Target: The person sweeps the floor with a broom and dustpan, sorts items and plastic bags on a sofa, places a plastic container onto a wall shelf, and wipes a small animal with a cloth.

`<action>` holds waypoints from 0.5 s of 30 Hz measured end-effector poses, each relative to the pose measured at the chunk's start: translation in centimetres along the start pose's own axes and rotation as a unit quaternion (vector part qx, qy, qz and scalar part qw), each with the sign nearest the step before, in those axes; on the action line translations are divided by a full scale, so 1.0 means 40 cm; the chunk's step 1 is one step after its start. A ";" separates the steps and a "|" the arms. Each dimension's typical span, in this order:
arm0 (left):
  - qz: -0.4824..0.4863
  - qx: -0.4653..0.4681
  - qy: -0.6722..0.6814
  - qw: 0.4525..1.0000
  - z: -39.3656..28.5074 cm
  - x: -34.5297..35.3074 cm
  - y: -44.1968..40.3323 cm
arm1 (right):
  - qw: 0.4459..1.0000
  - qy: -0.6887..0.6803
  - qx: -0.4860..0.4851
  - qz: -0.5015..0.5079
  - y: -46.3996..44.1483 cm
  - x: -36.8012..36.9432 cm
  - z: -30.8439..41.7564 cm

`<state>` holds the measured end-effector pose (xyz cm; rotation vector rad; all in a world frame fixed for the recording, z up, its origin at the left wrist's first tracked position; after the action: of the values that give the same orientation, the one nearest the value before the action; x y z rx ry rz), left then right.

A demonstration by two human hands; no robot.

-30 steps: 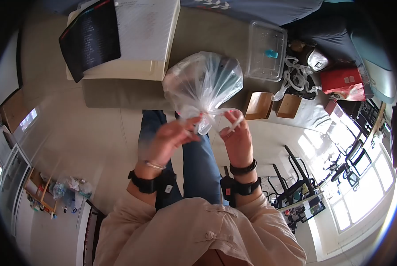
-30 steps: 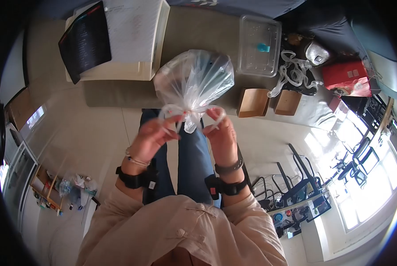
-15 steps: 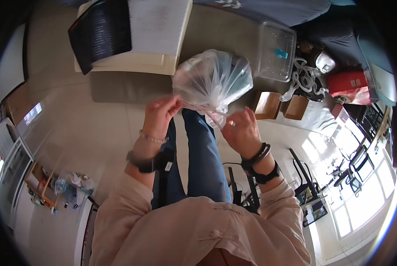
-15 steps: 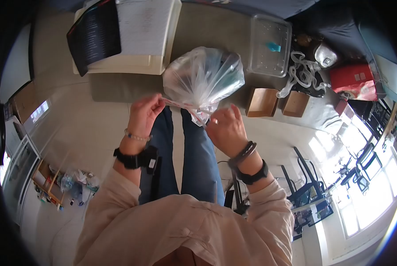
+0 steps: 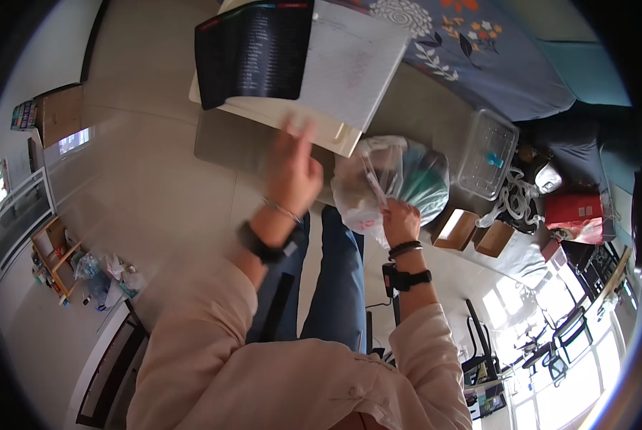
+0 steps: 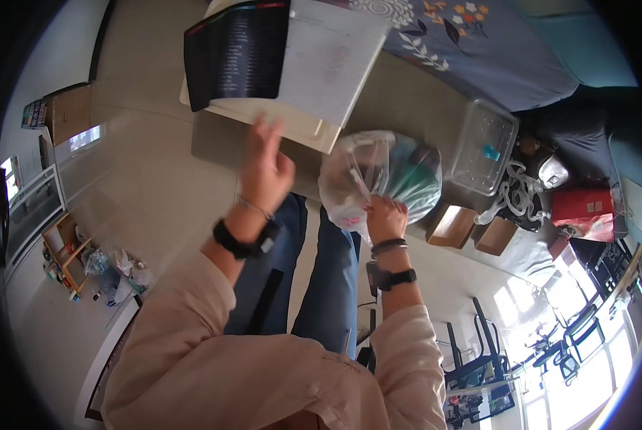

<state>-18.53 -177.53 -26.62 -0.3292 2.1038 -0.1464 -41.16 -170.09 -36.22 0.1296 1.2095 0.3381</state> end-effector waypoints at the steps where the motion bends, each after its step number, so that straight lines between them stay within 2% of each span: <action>1: -0.009 0.017 -0.090 0.996 0.061 -0.016 -0.053 | 0.997 -0.053 0.056 -0.021 0.003 -0.017 -0.013; 2: -0.018 0.033 -0.178 0.983 0.115 -0.029 -0.106 | 0.988 -0.103 0.112 -0.041 0.014 -0.040 -0.025; 4: 0.047 0.090 -0.277 0.956 0.194 -0.009 -0.172 | 0.967 -0.195 0.146 -0.074 0.029 -0.104 -0.030; 5: 0.046 0.082 -0.275 0.957 0.234 0.000 -0.193 | 0.963 -0.209 0.167 -0.033 0.042 -0.138 -0.015; 7: 0.064 0.201 -0.296 0.932 0.275 0.030 -0.210 | 0.967 -0.185 0.170 -0.032 0.073 -0.190 0.009; 8: 0.051 0.197 -0.269 0.942 0.298 0.028 -0.225 | 0.950 -0.221 0.212 -0.062 0.106 -0.207 0.003; 11: 0.052 0.150 -0.207 0.965 0.294 -0.012 -0.276 | 0.909 -0.273 0.310 -0.055 0.173 -0.269 0.018; 13: -0.075 0.139 0.000 0.987 0.269 -0.069 -0.311 | 0.887 -0.289 0.347 -0.095 0.216 -0.302 0.040; 14: -0.065 0.166 0.013 0.984 0.244 -0.073 -0.313 | 0.877 -0.300 0.357 -0.121 0.230 -0.316 0.049; 15: -0.040 0.219 0.020 0.975 0.213 -0.059 -0.301 | 0.890 -0.273 0.348 -0.109 0.234 -0.332 0.061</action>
<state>-8.00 -188.15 -26.37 -0.1448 2.0317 -0.6573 -44.77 -165.37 -20.91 0.6621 0.7198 -0.3364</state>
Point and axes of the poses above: each hand's wrist, its own y-axis away from the middle knuckle, its own x-axis out of the palm, z = x × y, the point moved 6 cm from there along -y, towards the middle knuckle, and after that the axes turned 12 degrees about -z, right-handed, at the moved point
